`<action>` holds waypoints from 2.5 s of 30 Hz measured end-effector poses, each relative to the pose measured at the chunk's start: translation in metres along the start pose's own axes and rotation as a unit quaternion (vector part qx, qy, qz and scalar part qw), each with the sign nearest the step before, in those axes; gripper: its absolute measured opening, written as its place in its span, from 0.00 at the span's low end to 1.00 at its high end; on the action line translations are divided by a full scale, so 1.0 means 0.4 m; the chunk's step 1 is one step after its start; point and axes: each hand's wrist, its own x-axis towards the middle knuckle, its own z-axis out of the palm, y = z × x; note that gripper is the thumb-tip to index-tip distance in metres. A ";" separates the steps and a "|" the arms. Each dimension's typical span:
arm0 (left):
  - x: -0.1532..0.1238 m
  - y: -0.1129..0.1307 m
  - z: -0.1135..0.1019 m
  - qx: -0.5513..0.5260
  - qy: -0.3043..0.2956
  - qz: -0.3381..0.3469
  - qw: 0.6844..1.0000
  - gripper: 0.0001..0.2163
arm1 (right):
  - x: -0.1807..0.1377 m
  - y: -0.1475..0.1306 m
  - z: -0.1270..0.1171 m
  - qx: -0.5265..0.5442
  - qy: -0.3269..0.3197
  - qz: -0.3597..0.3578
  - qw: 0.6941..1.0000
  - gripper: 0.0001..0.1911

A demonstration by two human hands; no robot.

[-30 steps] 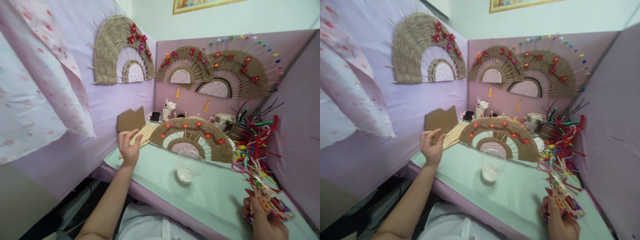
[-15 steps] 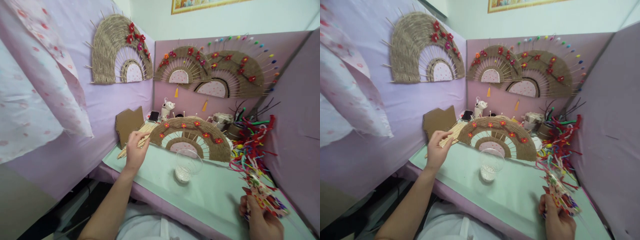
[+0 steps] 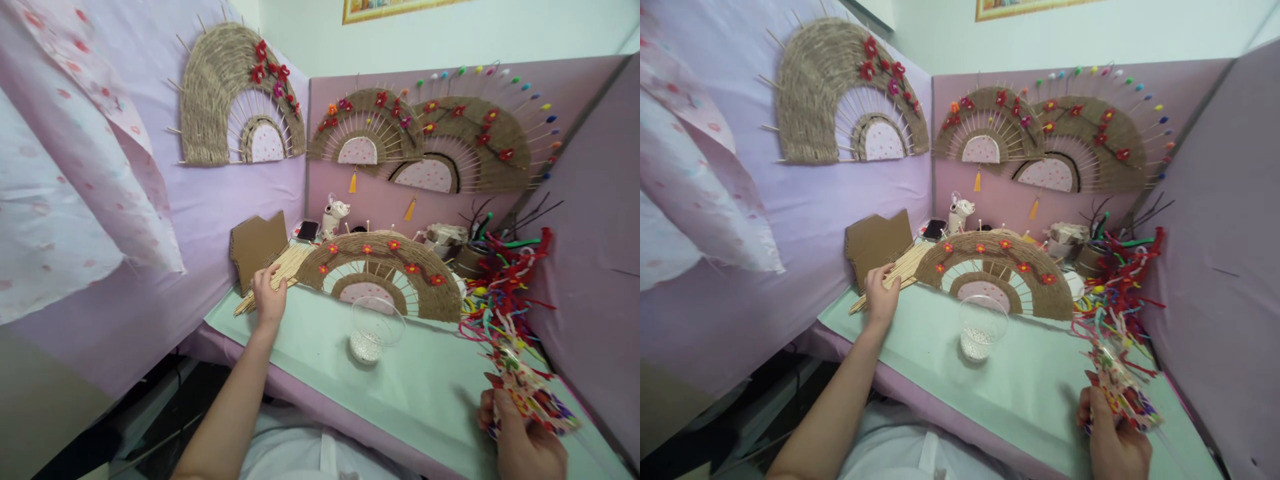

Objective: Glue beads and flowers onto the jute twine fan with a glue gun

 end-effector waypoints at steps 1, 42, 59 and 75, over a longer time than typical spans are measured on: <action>0.015 -0.010 0.002 0.047 -0.052 0.000 0.998 0.13 | -0.002 -0.004 0.000 0.001 0.000 -0.001 1.000 0.15; 0.048 -0.052 0.069 0.272 -0.243 -0.013 0.931 0.14 | 0.004 0.021 -0.008 -0.028 0.001 -0.030 0.999 0.16; 0.045 -0.050 0.068 0.271 -0.236 -0.003 0.933 0.13 | 0.007 0.019 -0.005 -0.022 0.004 -0.043 0.999 0.16; 0.044 -0.052 0.065 0.274 -0.215 0.001 0.937 0.16 | 0.005 0.023 -0.001 0.001 0.006 -0.022 1.000 0.20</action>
